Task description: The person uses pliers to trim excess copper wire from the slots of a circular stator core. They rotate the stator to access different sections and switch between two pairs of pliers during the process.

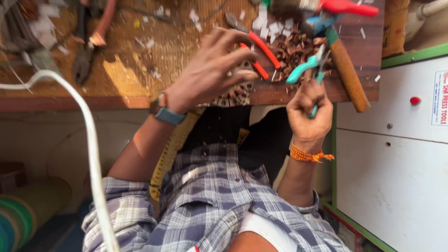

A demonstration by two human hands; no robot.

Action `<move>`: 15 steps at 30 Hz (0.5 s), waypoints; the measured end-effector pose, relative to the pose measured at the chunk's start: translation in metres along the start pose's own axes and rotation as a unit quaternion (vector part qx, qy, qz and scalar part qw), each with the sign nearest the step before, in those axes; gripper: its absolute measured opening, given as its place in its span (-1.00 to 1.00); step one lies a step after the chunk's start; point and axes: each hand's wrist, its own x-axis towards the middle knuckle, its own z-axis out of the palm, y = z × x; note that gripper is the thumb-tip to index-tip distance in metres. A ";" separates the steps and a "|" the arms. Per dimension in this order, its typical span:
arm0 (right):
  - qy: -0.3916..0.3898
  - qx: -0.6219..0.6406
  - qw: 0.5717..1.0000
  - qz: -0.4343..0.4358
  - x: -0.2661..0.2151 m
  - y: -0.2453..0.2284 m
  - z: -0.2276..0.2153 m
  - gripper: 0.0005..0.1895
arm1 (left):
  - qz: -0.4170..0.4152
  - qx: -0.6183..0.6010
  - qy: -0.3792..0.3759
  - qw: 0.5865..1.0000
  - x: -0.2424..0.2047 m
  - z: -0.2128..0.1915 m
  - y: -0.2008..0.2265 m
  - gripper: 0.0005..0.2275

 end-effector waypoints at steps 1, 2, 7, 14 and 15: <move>0.007 -0.031 0.999 -0.006 0.000 0.001 0.001 -0.63 | 0.006 -0.016 -0.020 1.000 0.015 0.007 0.000 -0.71; 0.011 -0.032 0.999 -0.009 0.001 0.002 0.000 -0.65 | 0.011 -0.031 -0.041 0.999 0.031 0.015 0.000 -0.75; -0.010 -0.064 0.998 -0.021 -0.003 0.004 -0.007 -0.61 | 0.153 -0.084 -0.007 0.985 0.116 0.068 -0.009 -0.73; 0.015 -0.051 0.998 -0.031 -0.013 0.000 -0.008 -0.67 | 0.130 0.029 -0.076 0.988 0.142 0.121 -0.021 -0.64; 0.016 -0.057 0.998 -0.037 -0.013 -0.001 -0.004 -0.66 | 0.132 0.041 -0.070 0.988 0.142 0.120 -0.020 -0.60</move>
